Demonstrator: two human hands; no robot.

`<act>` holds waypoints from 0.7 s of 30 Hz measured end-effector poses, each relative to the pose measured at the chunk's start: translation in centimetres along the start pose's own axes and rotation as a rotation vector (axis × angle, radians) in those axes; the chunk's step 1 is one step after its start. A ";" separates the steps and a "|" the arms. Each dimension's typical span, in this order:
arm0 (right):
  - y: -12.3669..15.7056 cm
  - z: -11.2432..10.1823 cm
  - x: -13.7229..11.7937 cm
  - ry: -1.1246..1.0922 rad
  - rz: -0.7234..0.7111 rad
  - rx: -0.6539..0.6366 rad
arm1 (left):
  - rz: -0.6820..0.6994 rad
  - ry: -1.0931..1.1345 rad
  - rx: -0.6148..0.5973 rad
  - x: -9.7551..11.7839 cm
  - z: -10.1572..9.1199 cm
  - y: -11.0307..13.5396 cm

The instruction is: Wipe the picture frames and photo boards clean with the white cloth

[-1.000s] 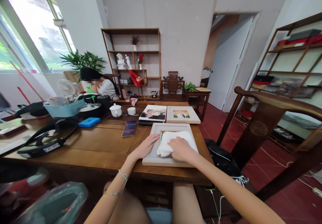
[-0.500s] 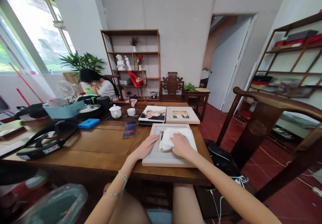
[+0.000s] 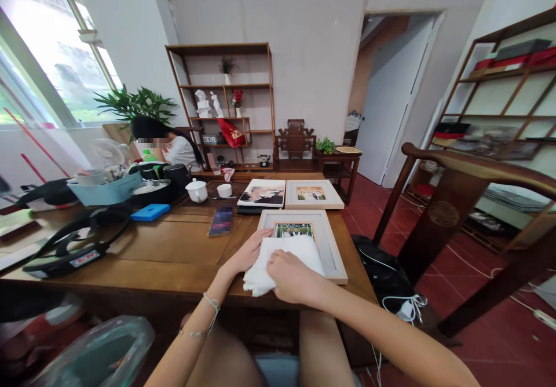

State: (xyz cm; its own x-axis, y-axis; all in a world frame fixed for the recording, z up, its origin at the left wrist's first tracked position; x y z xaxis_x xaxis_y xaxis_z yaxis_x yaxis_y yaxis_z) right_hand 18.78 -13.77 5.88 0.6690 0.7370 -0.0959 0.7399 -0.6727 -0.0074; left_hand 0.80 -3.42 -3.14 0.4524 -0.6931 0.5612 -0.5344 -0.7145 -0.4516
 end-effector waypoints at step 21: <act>-1.0 1.4 17.4 -0.158 0.319 0.410 | 0.000 -0.062 -0.032 -1.3 0.4 0.0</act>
State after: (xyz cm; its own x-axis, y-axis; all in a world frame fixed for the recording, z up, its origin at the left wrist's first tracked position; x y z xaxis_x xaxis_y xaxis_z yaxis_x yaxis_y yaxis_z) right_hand 29.62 -0.37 2.86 0.8137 0.4945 -0.3054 0.3929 -0.8552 -0.3381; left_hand 0.47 -2.55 -4.12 0.4954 -0.6983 0.5166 -0.5563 -0.7119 -0.4287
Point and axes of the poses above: each hand's wrist, its own y-axis away from the middle knuckle, its own z-axis out of the palm, x = y × z, the point moved 1 cm from there along -y, towards the middle knuckle, and after that the axes turned 1 degree about -y, right-handed, at the moved point
